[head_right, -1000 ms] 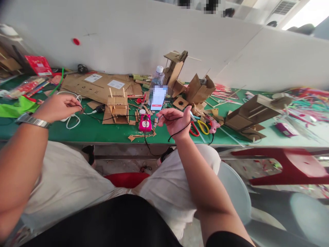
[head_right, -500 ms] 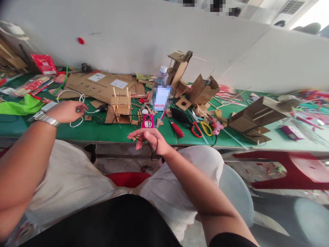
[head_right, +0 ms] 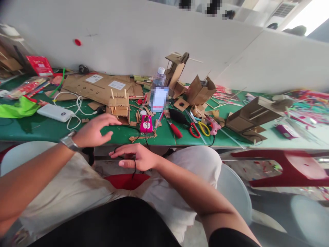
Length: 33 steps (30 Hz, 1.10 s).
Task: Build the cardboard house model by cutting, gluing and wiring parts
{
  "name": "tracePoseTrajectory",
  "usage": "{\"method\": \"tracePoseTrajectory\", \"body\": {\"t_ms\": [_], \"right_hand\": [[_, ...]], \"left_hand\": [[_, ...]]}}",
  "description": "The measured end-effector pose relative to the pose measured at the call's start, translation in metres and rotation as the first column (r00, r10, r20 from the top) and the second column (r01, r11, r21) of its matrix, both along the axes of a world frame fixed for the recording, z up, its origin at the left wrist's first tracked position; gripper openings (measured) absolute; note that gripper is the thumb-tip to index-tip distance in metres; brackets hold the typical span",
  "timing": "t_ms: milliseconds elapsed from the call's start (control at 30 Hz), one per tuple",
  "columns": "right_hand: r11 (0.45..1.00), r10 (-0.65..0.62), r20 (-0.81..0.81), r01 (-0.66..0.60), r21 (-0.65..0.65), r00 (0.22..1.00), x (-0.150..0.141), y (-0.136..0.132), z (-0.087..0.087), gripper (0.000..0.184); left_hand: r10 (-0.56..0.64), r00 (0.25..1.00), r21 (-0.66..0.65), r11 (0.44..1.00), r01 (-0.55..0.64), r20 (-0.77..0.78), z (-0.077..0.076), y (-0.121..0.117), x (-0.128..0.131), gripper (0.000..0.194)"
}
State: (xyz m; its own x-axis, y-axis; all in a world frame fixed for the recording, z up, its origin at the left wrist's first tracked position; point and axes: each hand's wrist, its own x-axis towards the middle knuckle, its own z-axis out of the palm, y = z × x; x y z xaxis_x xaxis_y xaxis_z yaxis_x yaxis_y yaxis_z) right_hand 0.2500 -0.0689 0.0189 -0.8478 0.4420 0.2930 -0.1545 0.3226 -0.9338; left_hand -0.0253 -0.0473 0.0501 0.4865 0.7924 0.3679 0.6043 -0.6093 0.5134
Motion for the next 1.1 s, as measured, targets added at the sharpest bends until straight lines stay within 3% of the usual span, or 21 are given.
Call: {"method": "tracePoseTrajectory", "body": {"t_ms": [100, 200, 267, 400, 500, 600, 667, 700, 733, 900, 967, 1033, 1100], "right_hand": [[0.996, -0.017, 0.037, 0.02, -0.09, 0.999, 0.004, 0.002, 0.0, 0.04], [0.988, -0.07, 0.041, 0.075, -0.134, 0.997, 0.01, 0.007, 0.002, 0.043], [0.986, -0.09, 0.032, 0.093, -0.14, 0.995, 0.013, 0.011, 0.004, 0.044], [0.978, -0.089, 0.023, 0.092, -0.187, 0.996, 0.017, 0.016, 0.01, 0.045], [0.968, -0.155, 0.068, 0.165, -0.187, 0.986, 0.022, 0.022, 0.013, 0.047], [0.941, -0.299, 0.155, 0.318, -0.119, 0.942, 0.031, 0.033, 0.016, 0.048], [0.904, -0.416, 0.192, 0.428, -0.024, 0.889, 0.04, 0.042, 0.019, 0.043], [0.882, -0.467, 0.203, 0.471, 0.03, 0.861, 0.044, 0.047, 0.021, 0.039], [0.858, -0.512, 0.212, 0.507, 0.081, 0.832, 0.049, 0.052, 0.023, 0.035], [0.721, -0.693, 0.149, 0.669, 0.18, 0.706, 0.076, 0.075, 0.033, 0.029], [0.676, -0.736, 0.117, 0.72, 0.155, 0.667, 0.084, 0.083, 0.035, 0.032], [0.642, -0.766, 0.111, 0.755, 0.133, 0.633, 0.088, 0.087, 0.035, 0.035], [0.624, -0.781, 0.125, 0.77, 0.132, 0.611, 0.088, 0.089, 0.035, 0.036]], "left_hand": [[-0.244, 0.953, -0.217, 0.935, 0.28, 0.18, -0.01, -0.018, 0.03, 0.066], [-0.242, 0.912, -0.417, 0.829, 0.372, 0.332, -0.018, -0.023, 0.038, 0.062], [-0.178, 0.916, -0.494, 0.797, 0.349, 0.359, -0.019, -0.02, 0.036, 0.052], [-0.089, 0.946, -0.555, 0.791, 0.258, 0.312, -0.017, -0.012, 0.029, 0.041], [-0.001, 0.971, -0.529, 0.838, 0.131, 0.239, -0.014, -0.006, 0.022, 0.04], [0.177, 0.938, -0.442, 0.896, -0.029, 0.298, -0.012, 0.006, 0.006, 0.038], [0.332, 0.848, -0.429, 0.892, -0.14, 0.412, -0.01, 0.018, -0.007, 0.031], [0.427, 0.764, -0.441, 0.873, -0.21, 0.483, -0.007, 0.024, -0.014, 0.024], [0.521, 0.629, -0.443, 0.847, -0.295, 0.577, -0.005, 0.031, -0.022, 0.015], [0.589, 0.416, -0.399, 0.794, -0.459, 0.693, 0.016, 0.061, -0.063, 0.012], [0.628, 0.259, -0.443, 0.732, -0.518, 0.734, 0.023, 0.072, -0.083, 0.015], [0.618, 0.195, -0.469, 0.733, -0.492, 0.762, 0.027, 0.084, -0.105, 0.022], [0.622, 0.147, -0.447, 0.687, -0.573, 0.769, 0.027, 0.094, -0.124, 0.024]]}}
